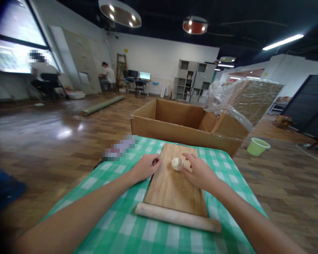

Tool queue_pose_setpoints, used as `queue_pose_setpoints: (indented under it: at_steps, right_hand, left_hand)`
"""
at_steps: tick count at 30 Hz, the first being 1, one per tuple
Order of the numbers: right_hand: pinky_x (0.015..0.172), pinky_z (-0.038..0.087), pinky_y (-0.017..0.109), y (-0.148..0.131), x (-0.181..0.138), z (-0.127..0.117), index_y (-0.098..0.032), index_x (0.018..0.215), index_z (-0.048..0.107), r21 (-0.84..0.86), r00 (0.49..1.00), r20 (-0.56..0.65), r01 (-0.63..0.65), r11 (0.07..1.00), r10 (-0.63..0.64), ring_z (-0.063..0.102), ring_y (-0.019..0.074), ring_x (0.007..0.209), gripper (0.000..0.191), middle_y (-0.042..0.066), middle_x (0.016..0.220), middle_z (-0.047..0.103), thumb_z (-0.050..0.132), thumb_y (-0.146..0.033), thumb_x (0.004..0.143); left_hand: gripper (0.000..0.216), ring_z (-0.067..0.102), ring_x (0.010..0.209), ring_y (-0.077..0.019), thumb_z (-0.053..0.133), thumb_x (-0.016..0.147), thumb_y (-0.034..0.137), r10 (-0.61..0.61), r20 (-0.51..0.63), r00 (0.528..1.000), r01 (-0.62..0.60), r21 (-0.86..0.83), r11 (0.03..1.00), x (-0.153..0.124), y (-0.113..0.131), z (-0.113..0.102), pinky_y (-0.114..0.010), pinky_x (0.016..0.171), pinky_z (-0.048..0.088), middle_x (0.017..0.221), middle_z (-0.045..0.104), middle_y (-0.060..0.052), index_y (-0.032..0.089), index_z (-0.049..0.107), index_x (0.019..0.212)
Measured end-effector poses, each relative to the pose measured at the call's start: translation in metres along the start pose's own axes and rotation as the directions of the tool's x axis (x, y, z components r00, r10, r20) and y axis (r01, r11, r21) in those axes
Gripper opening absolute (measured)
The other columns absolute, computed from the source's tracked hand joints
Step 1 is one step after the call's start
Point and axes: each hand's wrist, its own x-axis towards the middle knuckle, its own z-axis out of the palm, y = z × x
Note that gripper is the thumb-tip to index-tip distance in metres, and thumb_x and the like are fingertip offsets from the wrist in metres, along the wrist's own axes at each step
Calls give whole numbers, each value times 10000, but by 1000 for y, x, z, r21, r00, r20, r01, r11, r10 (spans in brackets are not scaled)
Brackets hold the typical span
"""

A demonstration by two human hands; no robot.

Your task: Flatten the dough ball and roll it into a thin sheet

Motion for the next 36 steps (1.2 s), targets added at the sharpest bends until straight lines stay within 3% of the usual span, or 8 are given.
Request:
queue_pose_setpoints:
  at_steps: [5,8,22,29,33,36]
  right_hand:
    - [1003,514,463,-9,26,5,-144,1514,542,2,986,165,20,1000,-20,689,326,1173,703,197,1366,694,729,-417,894]
    - [1101,463,503,-9,33,12,-154,1460,600,-13,984,172,44,999,-41,627,355,1304,675,185,1411,679,762,-404,853]
    - [1015,473,429,-1,35,26,-186,1298,650,40,979,139,142,989,-146,652,320,1204,421,142,1301,713,702,-344,911]
    - [1015,462,426,0,32,24,-188,1343,619,44,974,167,144,989,-149,639,332,1212,491,145,1329,697,713,-376,899]
    - [1012,465,426,3,35,9,-149,1415,569,54,966,220,127,990,-136,638,341,1227,635,180,1388,672,751,-355,843]
    - [914,494,393,1,34,-25,-132,1430,554,40,960,274,56,998,-65,678,310,1110,689,178,1310,708,763,-365,817]
  left_hand:
    - [245,538,634,-154,500,948,237,25,-8,1000,-25,5,1000,0,-3,1,-296,600,267,665,593,0,207,517,705]
    - [234,542,630,-152,518,939,231,27,-10,1000,-26,11,1000,-1,-3,1,-294,595,270,671,608,-1,204,532,706]
    - [255,543,644,-156,509,974,302,7,15,1000,-7,32,999,2,-4,0,-291,611,303,689,620,3,196,578,752]
    - [278,541,644,-159,506,988,309,-11,2,1000,11,54,998,3,0,0,-303,615,311,692,617,5,197,581,745]
    - [219,567,703,-167,546,982,313,38,-54,998,-37,13,999,2,8,-1,-305,665,389,765,635,-9,196,599,804]
    - [138,608,823,-184,574,977,301,119,-77,990,-121,-19,992,1,13,-2,-316,753,452,885,664,-32,198,622,899]
